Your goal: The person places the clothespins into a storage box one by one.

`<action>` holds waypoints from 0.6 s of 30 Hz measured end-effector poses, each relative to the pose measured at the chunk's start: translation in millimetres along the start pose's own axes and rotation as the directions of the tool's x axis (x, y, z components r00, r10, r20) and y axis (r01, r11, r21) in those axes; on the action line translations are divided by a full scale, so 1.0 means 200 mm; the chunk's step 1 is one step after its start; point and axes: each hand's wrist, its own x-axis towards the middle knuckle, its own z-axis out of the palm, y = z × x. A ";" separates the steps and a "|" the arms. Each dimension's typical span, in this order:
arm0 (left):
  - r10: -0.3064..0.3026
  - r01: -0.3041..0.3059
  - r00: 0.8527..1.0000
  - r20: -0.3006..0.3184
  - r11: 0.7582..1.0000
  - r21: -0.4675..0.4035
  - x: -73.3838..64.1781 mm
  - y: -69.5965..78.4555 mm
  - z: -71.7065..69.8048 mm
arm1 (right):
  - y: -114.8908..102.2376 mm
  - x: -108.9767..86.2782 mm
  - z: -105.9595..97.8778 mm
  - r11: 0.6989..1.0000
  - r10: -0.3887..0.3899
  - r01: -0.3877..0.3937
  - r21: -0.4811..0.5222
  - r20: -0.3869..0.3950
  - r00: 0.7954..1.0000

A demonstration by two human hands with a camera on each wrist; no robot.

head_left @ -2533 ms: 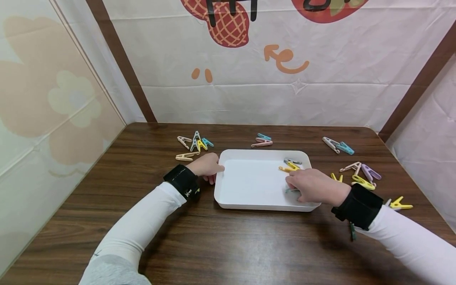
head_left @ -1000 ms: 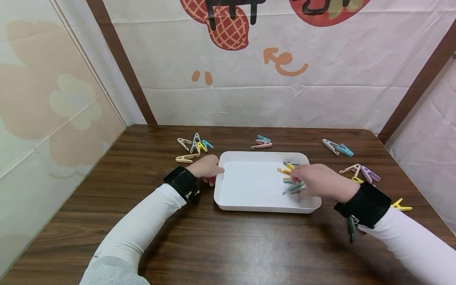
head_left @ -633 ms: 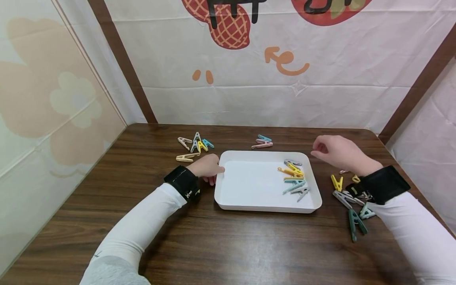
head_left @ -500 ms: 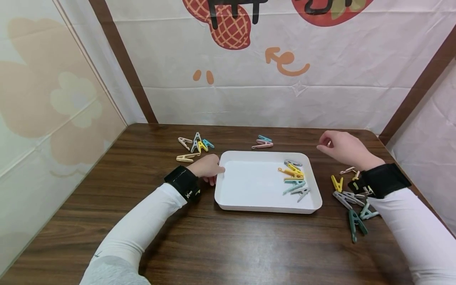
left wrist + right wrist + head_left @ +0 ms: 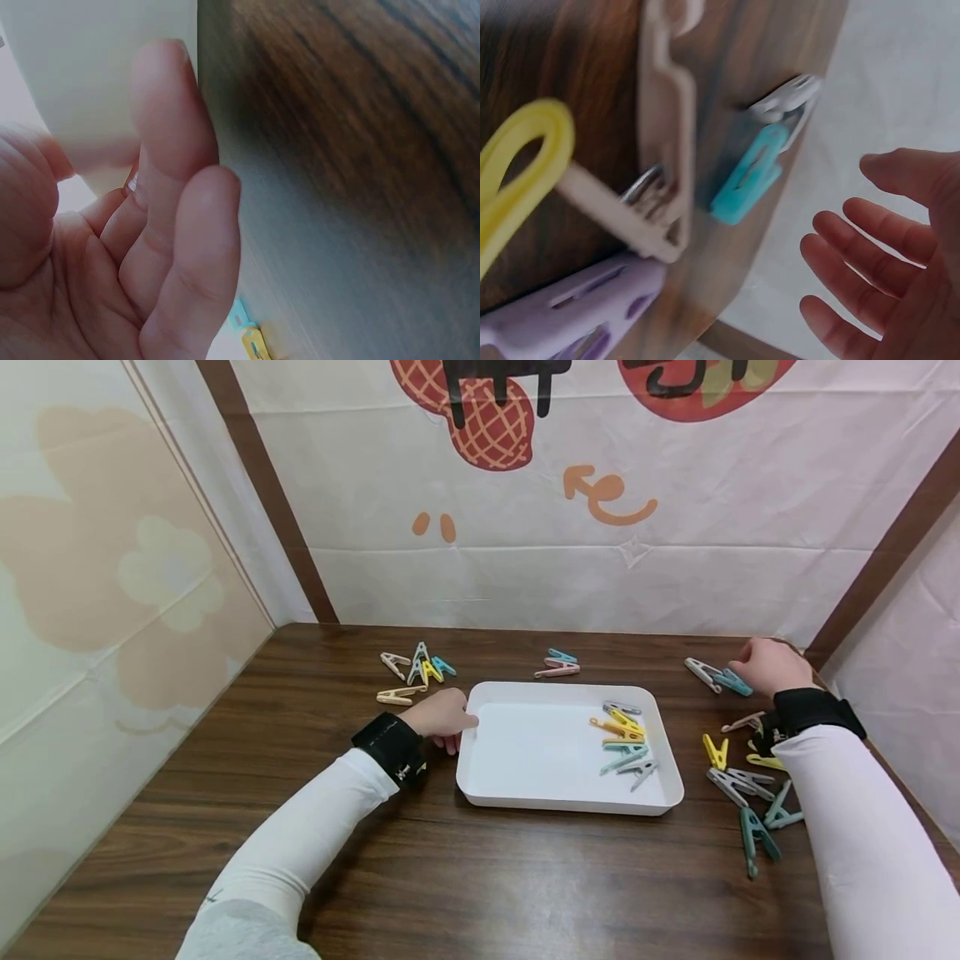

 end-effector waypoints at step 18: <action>0.043 -0.043 0.998 -0.034 0.999 -0.002 -0.01 0.00 0.02 | 0.07 0.13 0.13 0.999 0.032 -0.026 -0.035 0.203 0.979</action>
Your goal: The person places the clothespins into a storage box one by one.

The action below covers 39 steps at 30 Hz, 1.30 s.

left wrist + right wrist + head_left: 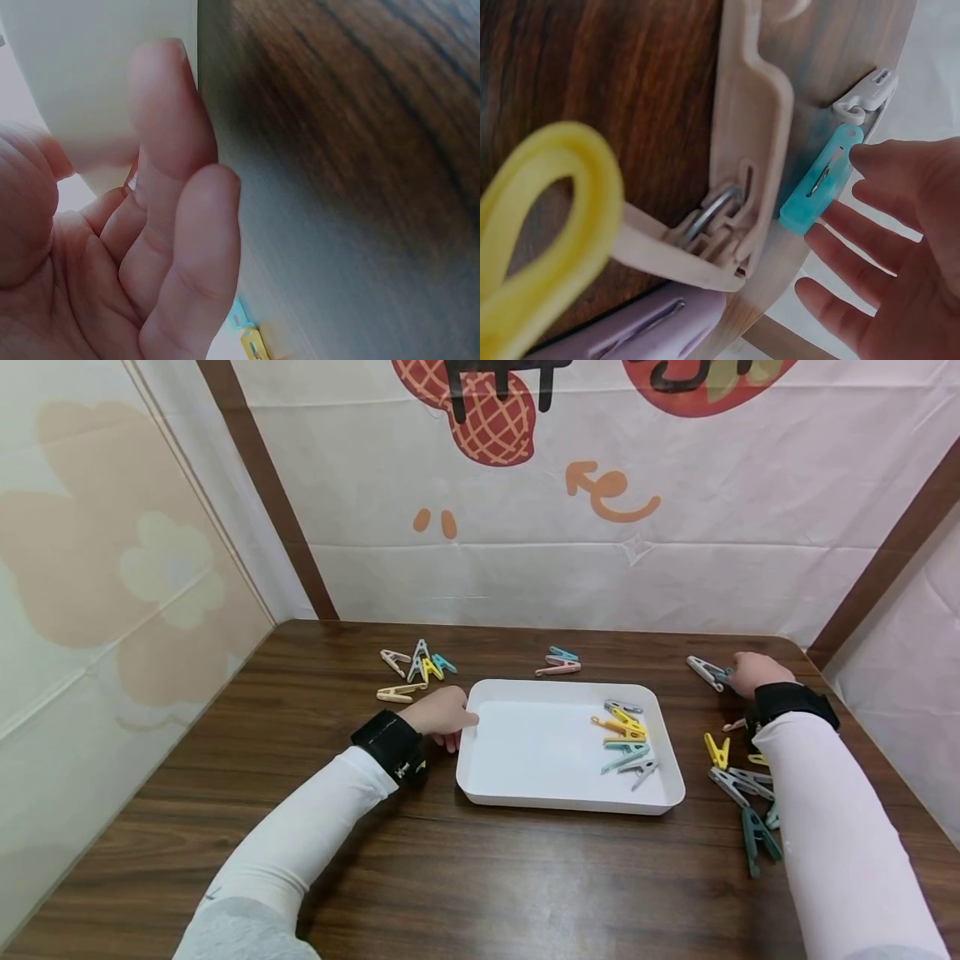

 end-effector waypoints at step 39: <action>-0.011 0.011 1.000 0.005 1.000 0.006 0.02 -0.01 0.00 | -0.03 0.00 0.02 0.998 -0.052 0.048 -0.034 -0.122 0.991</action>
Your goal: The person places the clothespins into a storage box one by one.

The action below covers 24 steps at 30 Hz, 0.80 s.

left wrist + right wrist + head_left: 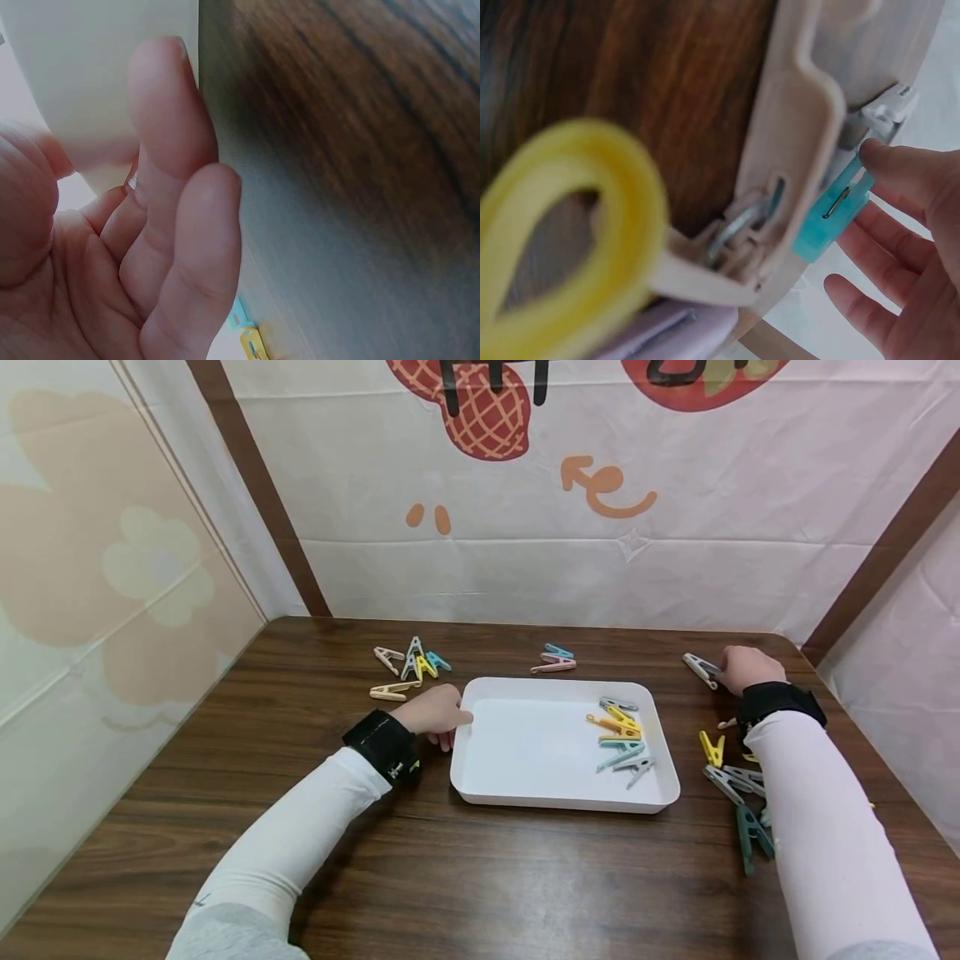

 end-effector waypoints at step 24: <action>-0.002 0.002 1.000 0.006 1.000 0.012 0.00 0.01 0.00 | -0.28 -0.18 -0.30 0.949 -0.314 0.301 -0.098 -0.178 0.933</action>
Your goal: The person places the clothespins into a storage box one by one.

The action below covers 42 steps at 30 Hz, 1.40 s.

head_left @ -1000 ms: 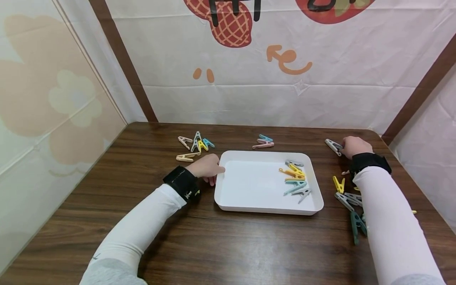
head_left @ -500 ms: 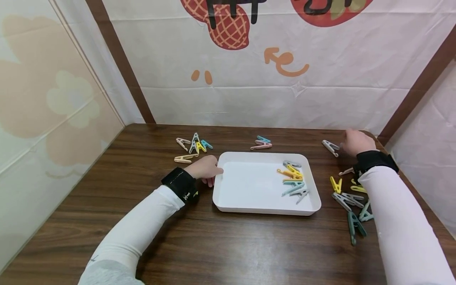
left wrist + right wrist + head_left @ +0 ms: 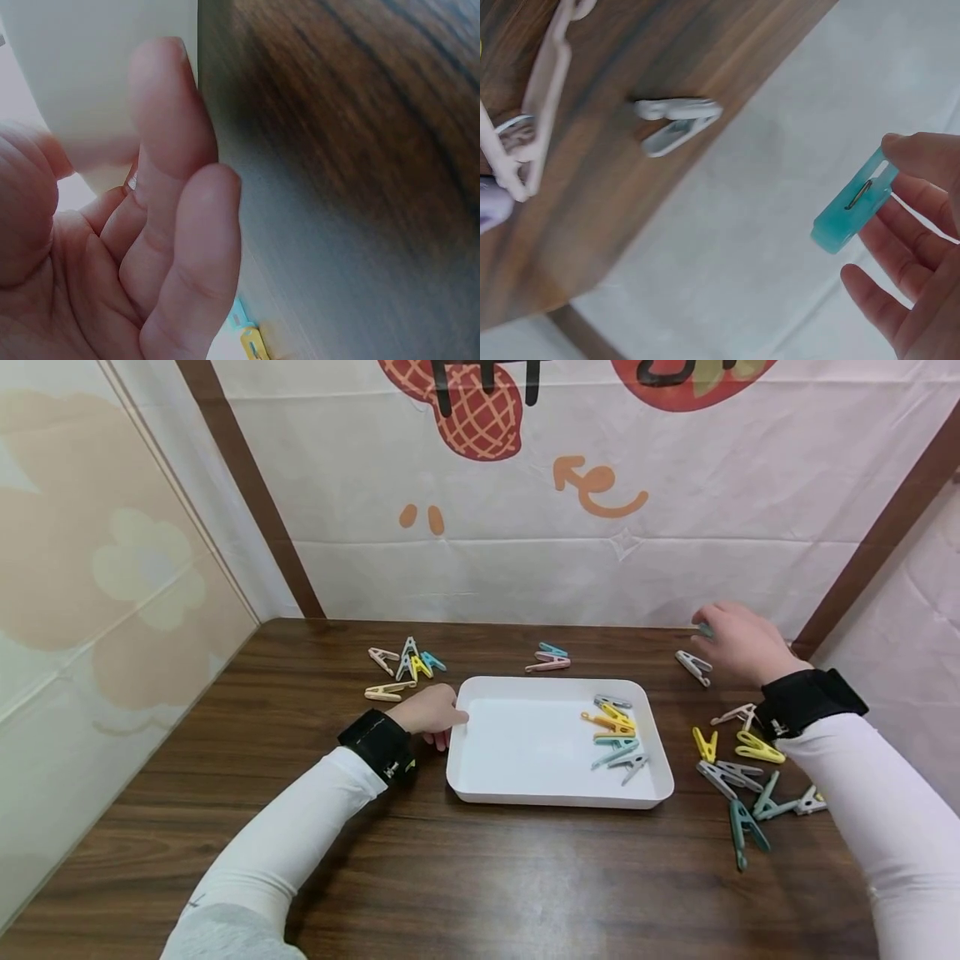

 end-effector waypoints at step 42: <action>0.010 -0.010 1.000 -0.005 1.000 0.001 0.00 -0.01 0.00 | -0.64 -0.34 0.12 0.894 -0.443 0.367 0.257 0.391 0.807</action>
